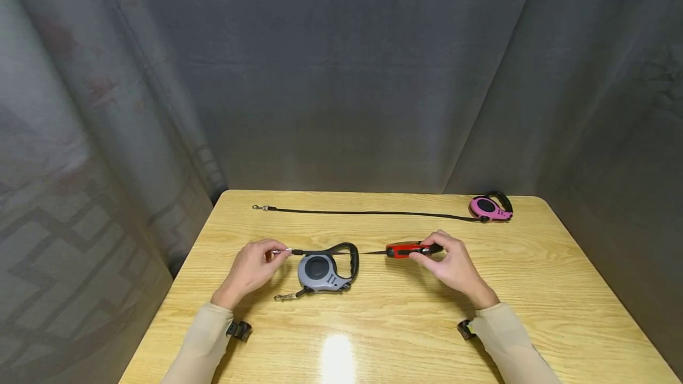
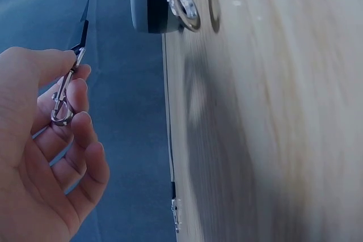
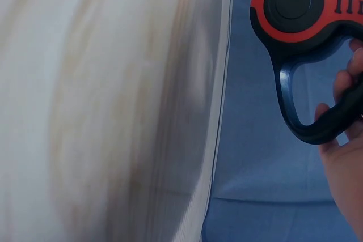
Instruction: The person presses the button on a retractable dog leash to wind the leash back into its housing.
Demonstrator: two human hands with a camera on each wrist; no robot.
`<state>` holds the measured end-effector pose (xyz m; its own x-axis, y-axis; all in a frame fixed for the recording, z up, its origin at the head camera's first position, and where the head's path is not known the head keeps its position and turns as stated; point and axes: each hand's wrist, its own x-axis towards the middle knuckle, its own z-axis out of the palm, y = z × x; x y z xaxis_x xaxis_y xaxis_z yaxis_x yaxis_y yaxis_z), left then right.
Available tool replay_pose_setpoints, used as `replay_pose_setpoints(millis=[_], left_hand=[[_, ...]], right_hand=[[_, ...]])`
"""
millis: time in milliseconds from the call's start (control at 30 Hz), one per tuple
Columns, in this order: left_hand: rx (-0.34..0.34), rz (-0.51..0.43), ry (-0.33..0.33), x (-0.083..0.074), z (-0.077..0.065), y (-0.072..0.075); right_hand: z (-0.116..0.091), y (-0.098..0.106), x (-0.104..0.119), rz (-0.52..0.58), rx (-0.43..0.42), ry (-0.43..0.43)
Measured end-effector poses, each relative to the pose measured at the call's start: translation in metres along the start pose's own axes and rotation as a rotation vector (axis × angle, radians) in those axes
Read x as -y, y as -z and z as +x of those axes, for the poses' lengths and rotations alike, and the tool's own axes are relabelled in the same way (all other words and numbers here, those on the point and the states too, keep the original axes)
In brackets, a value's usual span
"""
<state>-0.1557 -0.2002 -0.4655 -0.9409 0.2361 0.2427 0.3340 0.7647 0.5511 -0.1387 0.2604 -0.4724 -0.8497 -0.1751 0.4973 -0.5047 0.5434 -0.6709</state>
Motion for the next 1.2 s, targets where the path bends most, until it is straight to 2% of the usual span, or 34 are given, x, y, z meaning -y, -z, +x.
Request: replay_pose_setpoints(millis=[833,1200], left_hand=[[0.013,0.001,-0.025,-0.006,0.001,-0.003],[0.031,-0.013,-0.009,-0.01,0.003,-0.005]], right_hand=[[0.004,-0.009,0.004,0.042,0.018,0.016],[0.004,-0.013,0.007,0.053,0.028,0.015]])
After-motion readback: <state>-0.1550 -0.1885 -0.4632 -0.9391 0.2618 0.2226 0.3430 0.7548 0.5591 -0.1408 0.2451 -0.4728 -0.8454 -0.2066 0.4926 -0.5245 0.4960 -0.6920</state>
